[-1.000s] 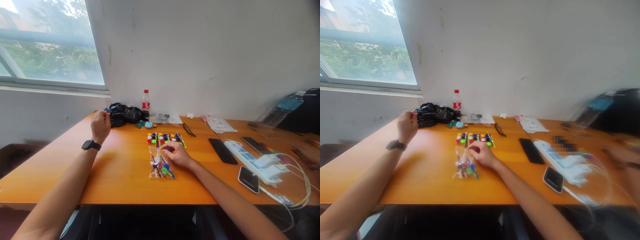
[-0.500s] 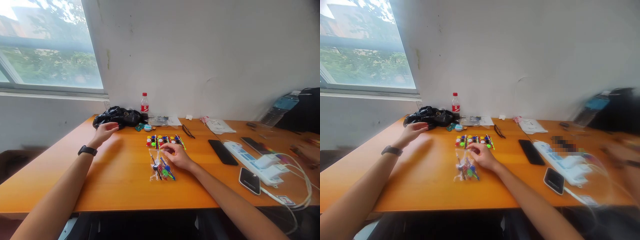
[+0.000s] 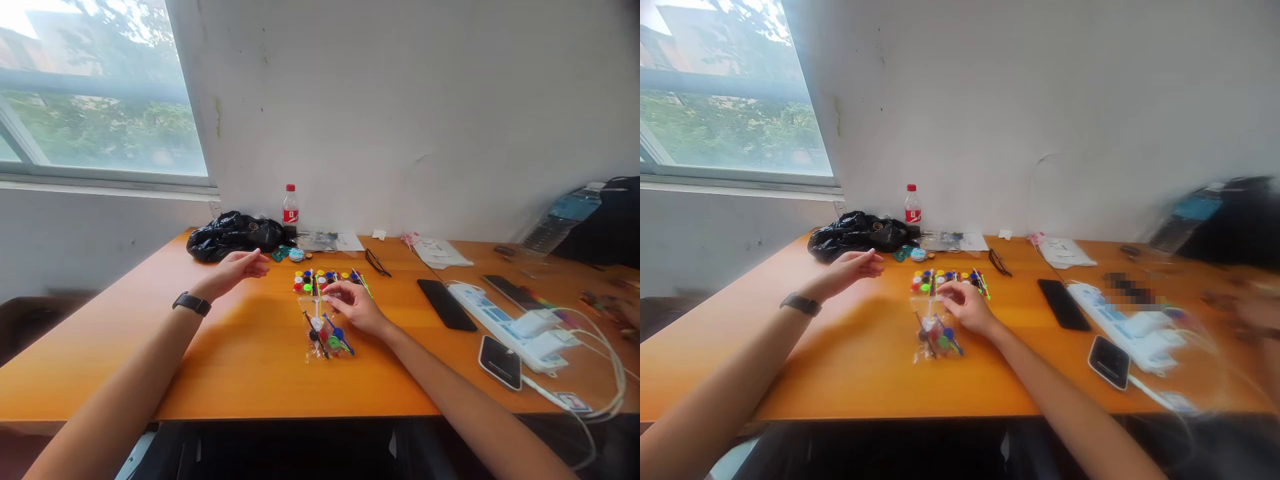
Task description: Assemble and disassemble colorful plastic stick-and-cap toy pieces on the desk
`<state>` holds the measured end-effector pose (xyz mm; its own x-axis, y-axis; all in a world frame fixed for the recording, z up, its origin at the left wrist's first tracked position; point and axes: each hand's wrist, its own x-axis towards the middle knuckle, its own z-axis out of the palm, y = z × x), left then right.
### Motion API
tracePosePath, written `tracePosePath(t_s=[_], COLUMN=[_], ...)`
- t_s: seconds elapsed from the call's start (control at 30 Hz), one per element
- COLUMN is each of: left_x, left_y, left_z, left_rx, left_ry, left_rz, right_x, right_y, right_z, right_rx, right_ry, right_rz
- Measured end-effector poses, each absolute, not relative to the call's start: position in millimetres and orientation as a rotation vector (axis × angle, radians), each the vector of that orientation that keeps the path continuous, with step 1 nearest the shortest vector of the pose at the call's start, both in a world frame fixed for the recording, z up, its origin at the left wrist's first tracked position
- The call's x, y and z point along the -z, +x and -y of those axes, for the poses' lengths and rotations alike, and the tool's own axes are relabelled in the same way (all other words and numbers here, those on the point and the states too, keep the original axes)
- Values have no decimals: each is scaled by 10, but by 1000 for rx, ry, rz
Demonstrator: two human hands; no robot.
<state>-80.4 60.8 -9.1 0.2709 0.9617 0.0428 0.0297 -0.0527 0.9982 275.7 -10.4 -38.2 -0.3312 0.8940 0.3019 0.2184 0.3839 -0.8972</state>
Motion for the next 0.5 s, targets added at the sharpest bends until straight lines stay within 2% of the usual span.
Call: tracePosePath(t_s=[0.5], left_x=[28], left_y=[130], left_z=[0], left_rx=[-708], left_ry=[1751], left_rz=[-700], right_x=[329], right_y=[2707], right_z=[158], right_rx=[-1161], right_ry=[-876], right_rz=[1577])
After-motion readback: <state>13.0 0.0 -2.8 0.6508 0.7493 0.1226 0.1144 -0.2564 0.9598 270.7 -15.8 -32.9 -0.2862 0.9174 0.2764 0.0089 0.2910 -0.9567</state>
